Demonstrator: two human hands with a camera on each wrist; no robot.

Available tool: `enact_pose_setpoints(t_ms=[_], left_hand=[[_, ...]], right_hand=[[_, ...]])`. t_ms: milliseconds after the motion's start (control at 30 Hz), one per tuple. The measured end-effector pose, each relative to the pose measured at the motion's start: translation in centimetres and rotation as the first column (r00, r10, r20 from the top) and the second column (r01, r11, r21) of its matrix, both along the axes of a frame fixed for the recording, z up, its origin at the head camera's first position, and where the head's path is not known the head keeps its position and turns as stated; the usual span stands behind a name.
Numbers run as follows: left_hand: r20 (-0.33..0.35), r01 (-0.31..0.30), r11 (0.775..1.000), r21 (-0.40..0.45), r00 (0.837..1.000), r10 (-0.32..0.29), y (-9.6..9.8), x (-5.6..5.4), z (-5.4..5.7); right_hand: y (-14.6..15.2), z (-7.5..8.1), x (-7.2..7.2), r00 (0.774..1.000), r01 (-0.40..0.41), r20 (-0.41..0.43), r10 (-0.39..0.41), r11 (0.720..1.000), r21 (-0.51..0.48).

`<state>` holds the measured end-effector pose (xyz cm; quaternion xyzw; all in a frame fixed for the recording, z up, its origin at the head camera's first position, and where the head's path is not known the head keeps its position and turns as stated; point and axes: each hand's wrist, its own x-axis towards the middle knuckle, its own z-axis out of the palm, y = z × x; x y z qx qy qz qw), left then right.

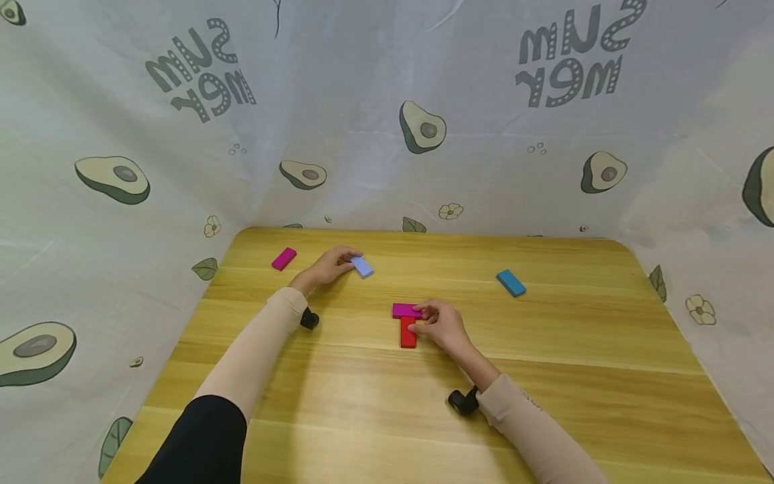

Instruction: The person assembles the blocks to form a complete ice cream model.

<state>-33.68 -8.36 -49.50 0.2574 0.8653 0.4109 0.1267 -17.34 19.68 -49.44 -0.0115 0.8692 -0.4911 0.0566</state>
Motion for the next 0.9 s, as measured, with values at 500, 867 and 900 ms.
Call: enact_pose_setpoints(t_ms=[500, 867, 900], left_hand=[[0.003, -0.005, 1.0, -0.009, 1.0, 0.005, -0.16, 0.76, 0.53], [0.02, -0.002, 1.0, 0.0, 1.0, 0.002, -0.3, 0.81, -0.05], [0.022, -0.003, 1.0, 0.001, 1.0, 0.003, -0.27, 0.84, -0.08]], right_hand=[[0.18, -0.01, -0.19, 1.0, 0.001, -0.005, -0.001, 1.0, 0.005], [0.25, -0.23, -0.12, 1.0, -0.008, -0.019, 0.008, 1.0, -0.01], [0.25, -0.22, -0.13, 1.0, -0.009, -0.02, 0.009, 1.0, -0.01]])
